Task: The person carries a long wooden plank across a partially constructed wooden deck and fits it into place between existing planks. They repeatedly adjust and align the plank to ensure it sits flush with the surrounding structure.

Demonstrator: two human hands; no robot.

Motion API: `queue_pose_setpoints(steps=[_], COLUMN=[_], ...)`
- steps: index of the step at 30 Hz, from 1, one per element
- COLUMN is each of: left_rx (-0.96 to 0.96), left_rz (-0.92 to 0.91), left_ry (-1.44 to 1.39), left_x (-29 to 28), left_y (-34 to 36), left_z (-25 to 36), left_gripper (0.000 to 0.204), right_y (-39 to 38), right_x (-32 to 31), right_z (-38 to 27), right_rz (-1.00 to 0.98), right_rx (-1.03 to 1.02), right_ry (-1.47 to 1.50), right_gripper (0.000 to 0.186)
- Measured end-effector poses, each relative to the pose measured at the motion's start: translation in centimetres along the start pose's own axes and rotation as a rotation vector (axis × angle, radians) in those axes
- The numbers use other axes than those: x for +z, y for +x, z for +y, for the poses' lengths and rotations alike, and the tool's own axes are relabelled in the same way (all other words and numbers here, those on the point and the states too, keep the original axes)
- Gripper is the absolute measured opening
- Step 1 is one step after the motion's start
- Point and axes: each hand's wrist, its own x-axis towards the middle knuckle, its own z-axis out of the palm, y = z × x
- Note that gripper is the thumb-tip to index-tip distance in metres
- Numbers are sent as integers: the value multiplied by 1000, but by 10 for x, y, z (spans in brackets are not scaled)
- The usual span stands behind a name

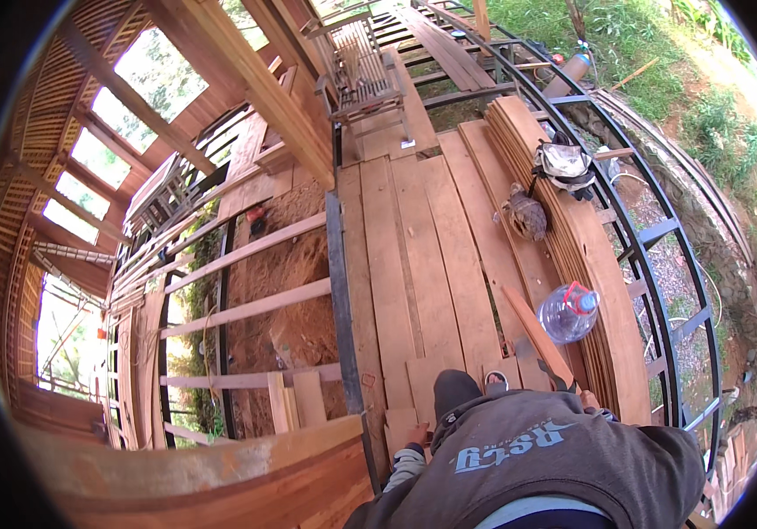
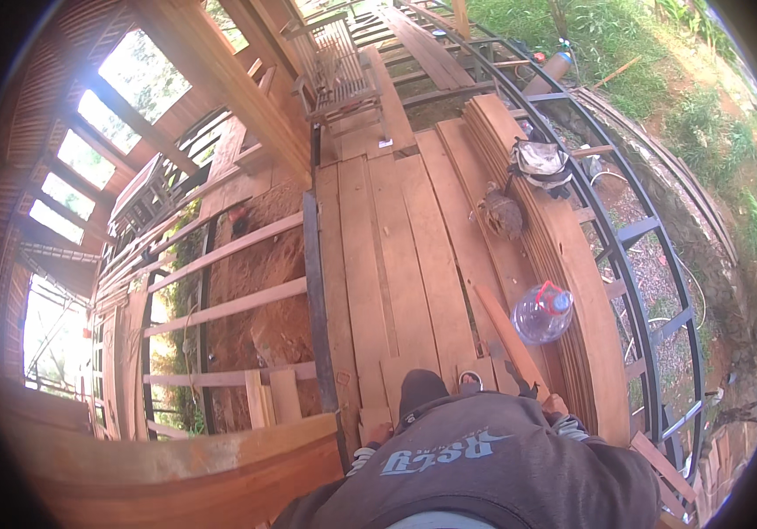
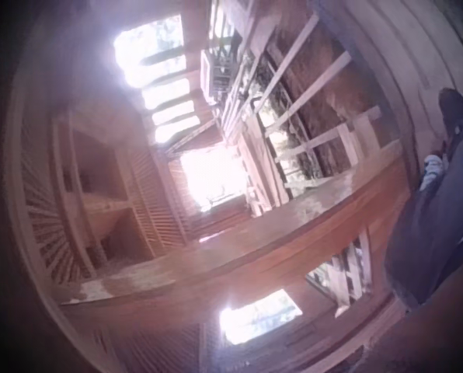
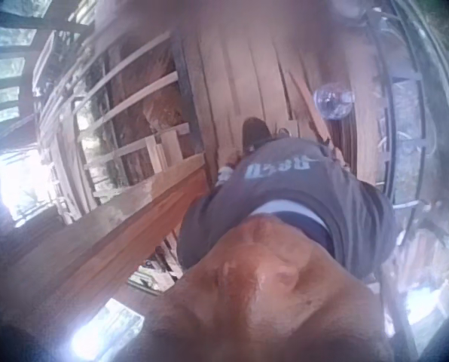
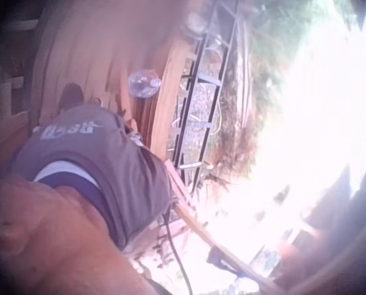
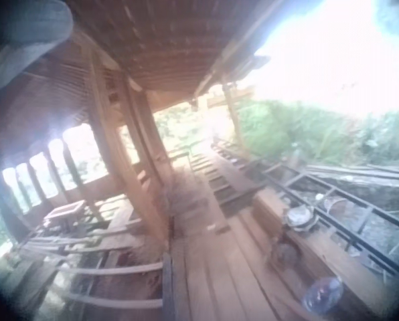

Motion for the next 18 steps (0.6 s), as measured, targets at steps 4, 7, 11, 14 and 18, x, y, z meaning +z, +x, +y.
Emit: queue_pose_setpoints(steps=[4,7,11,14,18], left_rx=[107,81,331,719,134], left_rz=[-15,-141,-199,-123,-152], left_ry=[-3,-124,340,464,118], left_x=[-6,-31,-16,-55,-66], left_y=[29,133,126,219,274], left_z=[120,162,340,394,519], left_gripper=[40,39,38,38,45], right_y=[47,85,116,159,179], right_x=[-14,-17,-8,-19,-29], right_z=[-64,-114,-167,-246,-308], right_rz=[46,39,64,61,54], right_rx=[11,98,262,279,413], right_ry=[24,31,72,113,193], right_gripper=[47,44,43,43,43])
